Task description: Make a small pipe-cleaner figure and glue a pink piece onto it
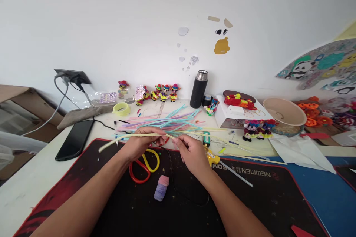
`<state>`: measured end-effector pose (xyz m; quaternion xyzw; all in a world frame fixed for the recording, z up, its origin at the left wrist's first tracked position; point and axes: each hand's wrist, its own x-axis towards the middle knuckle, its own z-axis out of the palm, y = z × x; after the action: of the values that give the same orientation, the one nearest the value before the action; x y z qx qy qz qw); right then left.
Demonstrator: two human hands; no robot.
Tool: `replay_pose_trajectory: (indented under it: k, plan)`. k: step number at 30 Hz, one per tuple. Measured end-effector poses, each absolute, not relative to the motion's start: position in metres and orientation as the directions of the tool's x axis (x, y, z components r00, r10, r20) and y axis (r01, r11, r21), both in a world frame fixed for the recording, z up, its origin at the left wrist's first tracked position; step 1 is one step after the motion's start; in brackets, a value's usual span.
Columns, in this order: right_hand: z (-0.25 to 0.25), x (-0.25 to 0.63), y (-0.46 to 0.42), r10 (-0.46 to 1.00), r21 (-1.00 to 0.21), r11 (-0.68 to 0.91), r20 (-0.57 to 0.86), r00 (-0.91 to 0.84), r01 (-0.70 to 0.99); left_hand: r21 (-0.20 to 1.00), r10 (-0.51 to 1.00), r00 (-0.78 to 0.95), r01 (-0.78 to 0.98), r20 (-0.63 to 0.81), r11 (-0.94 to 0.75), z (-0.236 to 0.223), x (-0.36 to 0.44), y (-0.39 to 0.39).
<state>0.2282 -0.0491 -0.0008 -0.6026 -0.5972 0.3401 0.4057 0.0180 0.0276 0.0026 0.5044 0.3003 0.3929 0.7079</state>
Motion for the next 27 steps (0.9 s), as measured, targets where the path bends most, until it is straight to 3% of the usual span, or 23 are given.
replay_pose_trajectory:
  k: [5,16,22,27]
  plan:
    - [0.000,0.228,-0.049,0.997,-0.894,0.041,0.067,0.042,0.446,0.927,0.737,0.662,-0.176,-0.136,0.330,0.004,0.012,0.030]
    - [0.002,0.226,-0.051,0.986,-0.851,0.165,0.148,-0.075,0.499,0.937,0.406,0.891,0.056,-0.203,0.345,0.018,0.002,0.027]
    - [0.001,0.226,-0.051,0.982,-0.809,0.186,0.164,-0.090,0.558,0.958,0.485,0.849,0.078,-0.208,0.275,0.016,0.010,0.026]
    - [0.001,0.226,-0.052,0.980,-0.787,0.196,0.171,-0.097,0.585,0.958,0.498,0.818,0.243,-0.288,0.155,0.014,0.012,0.024]
